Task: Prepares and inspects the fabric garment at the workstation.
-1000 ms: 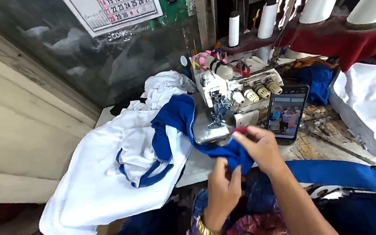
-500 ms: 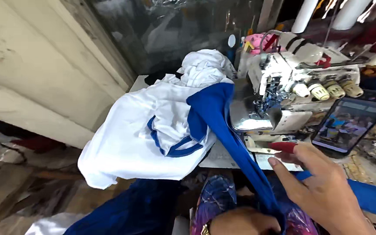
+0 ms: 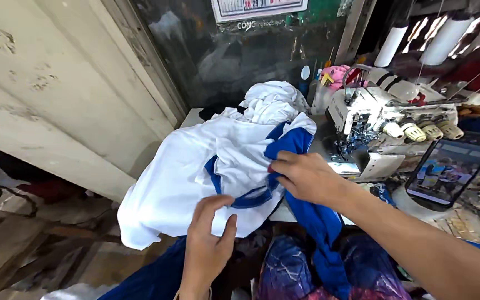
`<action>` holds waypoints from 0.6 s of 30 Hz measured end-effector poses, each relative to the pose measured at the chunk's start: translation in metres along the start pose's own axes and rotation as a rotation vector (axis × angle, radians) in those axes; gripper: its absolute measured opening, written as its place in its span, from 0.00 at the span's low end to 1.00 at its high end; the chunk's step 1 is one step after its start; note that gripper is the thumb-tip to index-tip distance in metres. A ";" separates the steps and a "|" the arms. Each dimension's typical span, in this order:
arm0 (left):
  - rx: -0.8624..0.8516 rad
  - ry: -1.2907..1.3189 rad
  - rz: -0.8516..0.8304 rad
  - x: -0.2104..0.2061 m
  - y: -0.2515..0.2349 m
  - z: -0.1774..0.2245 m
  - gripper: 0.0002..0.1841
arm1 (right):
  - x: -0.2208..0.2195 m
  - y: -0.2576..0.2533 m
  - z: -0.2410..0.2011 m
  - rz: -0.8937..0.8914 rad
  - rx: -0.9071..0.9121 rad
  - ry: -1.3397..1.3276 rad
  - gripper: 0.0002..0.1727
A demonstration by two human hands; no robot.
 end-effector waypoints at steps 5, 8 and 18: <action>-0.013 -0.239 0.103 -0.050 -0.031 -0.019 0.26 | 0.069 0.060 -0.044 0.391 0.114 -0.129 0.06; -0.121 -0.076 0.365 -0.024 -0.045 0.000 0.15 | 0.102 0.106 -0.057 0.538 0.078 0.051 0.08; -0.078 -0.111 0.365 0.022 -0.025 0.017 0.16 | 0.129 0.198 -0.027 0.749 -0.306 -0.204 0.15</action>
Point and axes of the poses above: each hand's wrist, its own y-axis away from the middle knuckle, its own x-axis out of the back of the hand, z = x × y, the point moved 5 cm from there along -y, towards the middle knuckle, and after that the axes turned 13 degrees about -y, right-handed, at the moved point
